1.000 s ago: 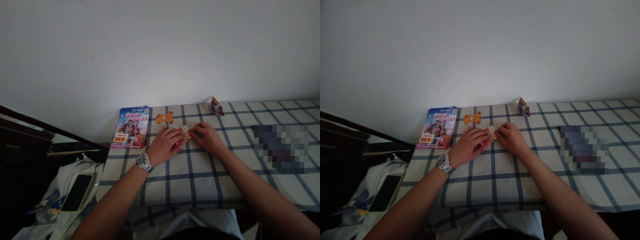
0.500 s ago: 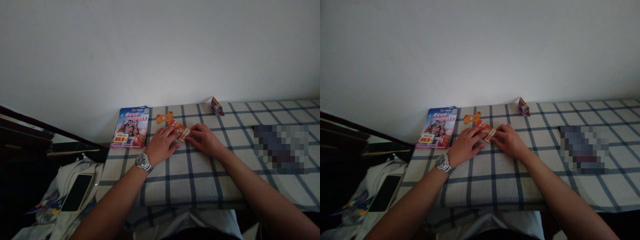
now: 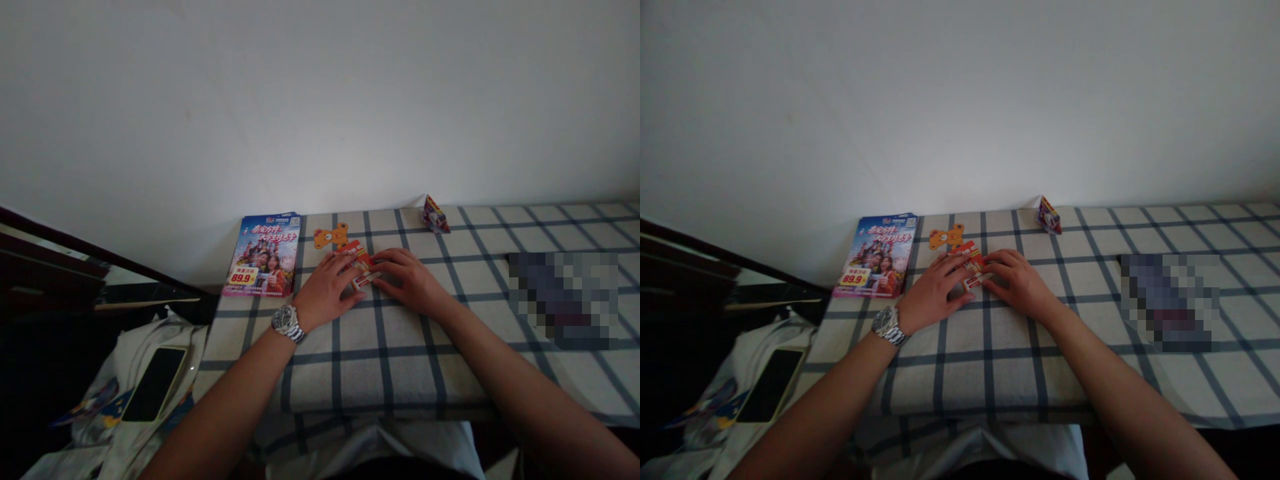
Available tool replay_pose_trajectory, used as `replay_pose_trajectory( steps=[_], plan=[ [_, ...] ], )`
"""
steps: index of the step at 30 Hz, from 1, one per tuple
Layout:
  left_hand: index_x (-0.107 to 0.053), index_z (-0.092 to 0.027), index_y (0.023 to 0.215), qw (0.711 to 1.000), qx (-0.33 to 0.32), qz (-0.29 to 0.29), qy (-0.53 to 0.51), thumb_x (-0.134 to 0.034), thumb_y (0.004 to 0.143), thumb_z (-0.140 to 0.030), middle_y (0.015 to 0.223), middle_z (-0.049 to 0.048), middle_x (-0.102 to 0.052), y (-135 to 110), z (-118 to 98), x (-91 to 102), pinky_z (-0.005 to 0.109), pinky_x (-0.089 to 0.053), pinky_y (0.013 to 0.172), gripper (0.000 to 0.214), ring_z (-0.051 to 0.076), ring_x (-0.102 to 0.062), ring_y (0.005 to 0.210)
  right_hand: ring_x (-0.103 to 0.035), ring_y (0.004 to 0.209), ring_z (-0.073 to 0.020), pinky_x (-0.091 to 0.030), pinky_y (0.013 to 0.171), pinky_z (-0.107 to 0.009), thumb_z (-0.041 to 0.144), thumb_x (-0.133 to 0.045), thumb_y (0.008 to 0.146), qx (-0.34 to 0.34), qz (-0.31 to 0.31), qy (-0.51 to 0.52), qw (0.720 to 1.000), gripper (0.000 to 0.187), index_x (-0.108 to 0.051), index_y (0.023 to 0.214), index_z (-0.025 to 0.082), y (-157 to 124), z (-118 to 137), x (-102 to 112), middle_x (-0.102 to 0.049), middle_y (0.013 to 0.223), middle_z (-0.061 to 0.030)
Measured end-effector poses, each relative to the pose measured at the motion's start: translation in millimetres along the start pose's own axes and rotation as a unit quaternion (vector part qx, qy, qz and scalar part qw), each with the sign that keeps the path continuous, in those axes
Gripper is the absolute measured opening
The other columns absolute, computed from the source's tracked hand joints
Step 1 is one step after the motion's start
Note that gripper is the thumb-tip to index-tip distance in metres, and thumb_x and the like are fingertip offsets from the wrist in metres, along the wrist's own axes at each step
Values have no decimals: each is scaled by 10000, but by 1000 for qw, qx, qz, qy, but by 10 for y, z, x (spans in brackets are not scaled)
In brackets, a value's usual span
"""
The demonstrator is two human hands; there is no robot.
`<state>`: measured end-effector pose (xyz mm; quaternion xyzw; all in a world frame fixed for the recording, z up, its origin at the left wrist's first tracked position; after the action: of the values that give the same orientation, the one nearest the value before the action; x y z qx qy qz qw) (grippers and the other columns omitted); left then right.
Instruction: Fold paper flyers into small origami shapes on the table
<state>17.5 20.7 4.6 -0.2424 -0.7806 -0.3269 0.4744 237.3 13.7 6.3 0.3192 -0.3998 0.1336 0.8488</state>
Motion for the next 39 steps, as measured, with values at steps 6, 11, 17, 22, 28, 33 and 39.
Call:
replay_pose_trajectory(
  steps=[6,11,17,22,28,33,39],
  plan=[
    [-597,-231,1379,1000,-1,-11,5,-679,971,-350,1501,116,-554,3,9,0,571,-293,1285,432,299,-514,1425,-625,1250,-283,-528,1075,-511,302,-680,977,17,3,8,1000,185,-745,1147,269,-12,-12,-27,-715,1269,-92],
    [-622,-217,1333,1000,-4,-18,12,-649,985,-286,1476,107,-579,7,12,-1,560,-294,1284,356,283,-534,1403,-638,1229,-277,-533,1064,-510,299,-679,980,16,8,5,1000,187,-746,1152,272,-9,-20,-40,-722,1251,-87],
    [-688,-224,1219,1000,3,-31,-2,-555,1045,-285,1424,83,-627,18,25,10,537,-327,1267,227,248,-572,1362,-643,1211,-276,-535,1051,-506,304,-681,979,10,8,4,1000,176,-743,1140,273,-6,-6,-48,-717,1244,-89],
    [-711,-224,1178,999,-6,-45,-19,-557,1043,-276,1368,78,-669,43,19,18,524,-372,1239,211,239,-618,1301,-654,1152,-277,-546,1011,-498,324,-710,960,10,3,-2,1000,136,-748,1080,271,3,10,-60,-721,1187,-88],
    [-692,-222,1215,998,-4,-54,-32,-598,1035,-309,1315,66,-707,57,15,5,499,-390,1227,220,226,-648,1257,-652,1103,-268,-547,980,-468,341,-752,931,13,1,2,1000,147,-741,1060,271,19,55,-68,-711,1149,-81],
    [-667,-229,1242,999,5,-40,-29,-662,999,-371,1366,81,-681,53,33,-9,522,-370,1237,281,249,-625,1300,-651,1050,-260,-556,924,-438,282,-706,962,10,15,-1,1000,62,-735,1010,256,17,71,-89,-712,1097,-82],
    [-583,-241,1346,999,8,-31,-29,-744,938,-354,1429,89,-634,46,57,-11,552,-369,1237,453,276,-582,1348,-652,1024,-269,-552,894,-430,230,-673,963,4,19,-6,1000,56,-701,1010,243,8,73,-86,-712,1064,-86]
  ],
)
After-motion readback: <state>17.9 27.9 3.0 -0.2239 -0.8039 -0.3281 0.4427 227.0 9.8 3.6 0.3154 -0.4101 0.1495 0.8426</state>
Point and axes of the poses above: each hand's wrist, its own y-axis towards the middle knuckle, its own x-axis out of the back of the hand, z = x × y, the point moved 3 cm from there along y, towards the middle knuckle
